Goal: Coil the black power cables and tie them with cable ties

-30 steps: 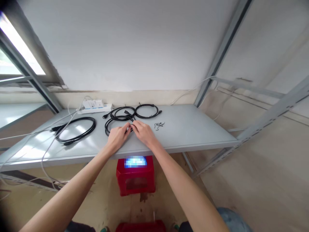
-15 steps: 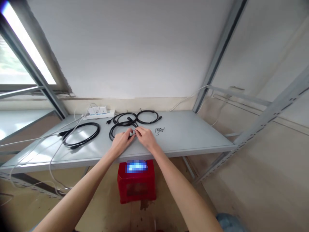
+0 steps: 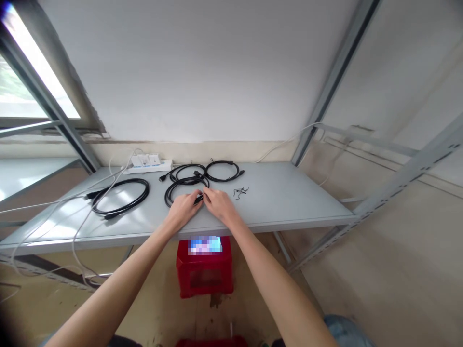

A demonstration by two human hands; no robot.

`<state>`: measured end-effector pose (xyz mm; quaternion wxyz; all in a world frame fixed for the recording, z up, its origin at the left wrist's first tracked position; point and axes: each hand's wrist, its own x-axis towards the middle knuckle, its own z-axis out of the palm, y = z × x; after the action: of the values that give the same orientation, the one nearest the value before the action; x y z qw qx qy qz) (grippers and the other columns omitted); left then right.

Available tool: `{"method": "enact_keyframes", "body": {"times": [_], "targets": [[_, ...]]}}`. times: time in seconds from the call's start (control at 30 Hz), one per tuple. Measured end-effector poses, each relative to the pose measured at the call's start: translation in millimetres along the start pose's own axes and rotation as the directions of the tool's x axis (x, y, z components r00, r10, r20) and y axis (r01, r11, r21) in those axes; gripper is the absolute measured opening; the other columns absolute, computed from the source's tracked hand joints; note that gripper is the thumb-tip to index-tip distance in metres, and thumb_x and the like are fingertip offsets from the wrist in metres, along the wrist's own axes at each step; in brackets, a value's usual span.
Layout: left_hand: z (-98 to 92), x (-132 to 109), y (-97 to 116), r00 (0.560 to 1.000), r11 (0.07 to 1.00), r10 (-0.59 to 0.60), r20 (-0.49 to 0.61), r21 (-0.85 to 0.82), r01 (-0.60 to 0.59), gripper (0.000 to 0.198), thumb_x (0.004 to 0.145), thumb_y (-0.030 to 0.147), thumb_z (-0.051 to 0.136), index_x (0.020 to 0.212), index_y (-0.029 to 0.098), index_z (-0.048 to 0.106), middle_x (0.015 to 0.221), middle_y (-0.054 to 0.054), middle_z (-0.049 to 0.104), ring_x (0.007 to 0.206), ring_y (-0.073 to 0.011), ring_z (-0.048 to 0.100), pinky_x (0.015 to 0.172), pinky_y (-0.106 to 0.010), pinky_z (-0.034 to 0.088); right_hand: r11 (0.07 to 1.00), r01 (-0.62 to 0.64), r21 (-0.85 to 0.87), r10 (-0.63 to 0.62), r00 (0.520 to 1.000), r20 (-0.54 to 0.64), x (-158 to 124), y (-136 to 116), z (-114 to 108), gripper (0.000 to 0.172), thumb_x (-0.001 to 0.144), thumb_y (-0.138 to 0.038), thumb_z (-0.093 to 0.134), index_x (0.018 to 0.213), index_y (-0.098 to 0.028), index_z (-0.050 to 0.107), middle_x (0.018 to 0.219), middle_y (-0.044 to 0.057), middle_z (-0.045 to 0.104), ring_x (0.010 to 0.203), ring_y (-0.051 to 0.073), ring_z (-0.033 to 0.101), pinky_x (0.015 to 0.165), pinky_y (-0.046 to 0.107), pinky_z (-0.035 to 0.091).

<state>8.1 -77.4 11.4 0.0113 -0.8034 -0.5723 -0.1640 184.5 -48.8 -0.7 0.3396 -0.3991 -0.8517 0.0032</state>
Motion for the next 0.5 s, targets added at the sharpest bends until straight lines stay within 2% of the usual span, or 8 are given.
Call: {"method": "enact_keyframes", "body": {"times": [0.07, 0.13, 0.23, 0.37, 0.5], "targets": [[-1.1, -0.5, -0.6, 1.000, 1.000, 0.011, 0.004, 0.006, -0.011, 0.024, 0.105, 0.037, 0.044, 0.114, 0.020, 0.060, 0.101, -0.013, 0.077, 0.095, -0.0303, 0.074, 0.074, -0.032, 0.046, 1.000, -0.010, -0.011, 0.011, 0.999, 0.032, -0.1, -2.8, -2.2, 0.018, 0.105, -0.024, 0.048, 0.090, -0.023, 0.059, 0.078, 0.001, 0.065, 0.066, 0.017, 0.058, 0.062, 0.026, 0.033], [-2.3, -1.4, -0.5, 1.000, 1.000, 0.008, -0.001, 0.008, -0.008, 0.023, 0.105, 0.034, 0.043, 0.110, 0.020, 0.061, 0.103, -0.013, 0.076, 0.096, -0.0298, 0.073, 0.075, -0.033, 0.046, 1.000, -0.012, 0.002, 0.011, 0.999, 0.051, 0.0, -4.3, -4.0, 0.018, 0.106, -0.028, 0.048, 0.092, -0.023, 0.059, 0.078, 0.001, 0.066, 0.066, 0.017, 0.058, 0.061, 0.026, 0.033], [-3.6, -2.0, 0.6, 1.000, 0.999, -0.020, -0.001, 0.030, 0.020, 0.026, 0.106, 0.035, 0.041, 0.111, 0.018, 0.061, 0.103, -0.014, 0.076, 0.096, -0.0294, 0.073, 0.077, -0.033, 0.046, 0.999, -0.012, 0.035, 0.011, 1.000, 0.030, 0.8, -3.5, -4.3, 0.020, 0.108, -0.034, 0.047, 0.097, -0.023, 0.059, 0.081, 0.002, 0.068, 0.069, 0.018, 0.060, 0.063, 0.027, 0.035], [-3.8, -0.9, 2.5, 0.999, 0.997, -0.047, -0.021, 0.062, 0.048, 0.034, 0.109, 0.040, 0.034, 0.113, 0.017, 0.059, 0.100, -0.015, 0.076, 0.095, -0.0300, 0.073, 0.077, -0.033, 0.045, 0.998, 0.028, 0.052, -0.026, 0.999, -0.037, 2.0, 1.0, -0.7, 0.020, 0.109, -0.031, 0.043, 0.100, -0.023, 0.059, 0.095, 0.006, 0.068, 0.083, 0.021, 0.062, 0.069, 0.028, 0.039], [-3.8, 0.4, 3.5, 0.996, 0.996, -0.073, -0.052, 0.040, 0.075, 0.035, 0.110, 0.042, 0.030, 0.117, 0.018, 0.055, 0.098, -0.014, 0.076, 0.095, -0.0288, 0.074, 0.077, -0.032, 0.045, 0.997, 0.033, 0.071, -0.031, 0.999, -0.036, 2.4, 5.3, 2.5, 0.028, 0.111, -0.033, 0.038, 0.092, -0.023, 0.057, 0.093, 0.006, 0.066, 0.083, 0.020, 0.060, 0.070, 0.028, 0.039]]}}
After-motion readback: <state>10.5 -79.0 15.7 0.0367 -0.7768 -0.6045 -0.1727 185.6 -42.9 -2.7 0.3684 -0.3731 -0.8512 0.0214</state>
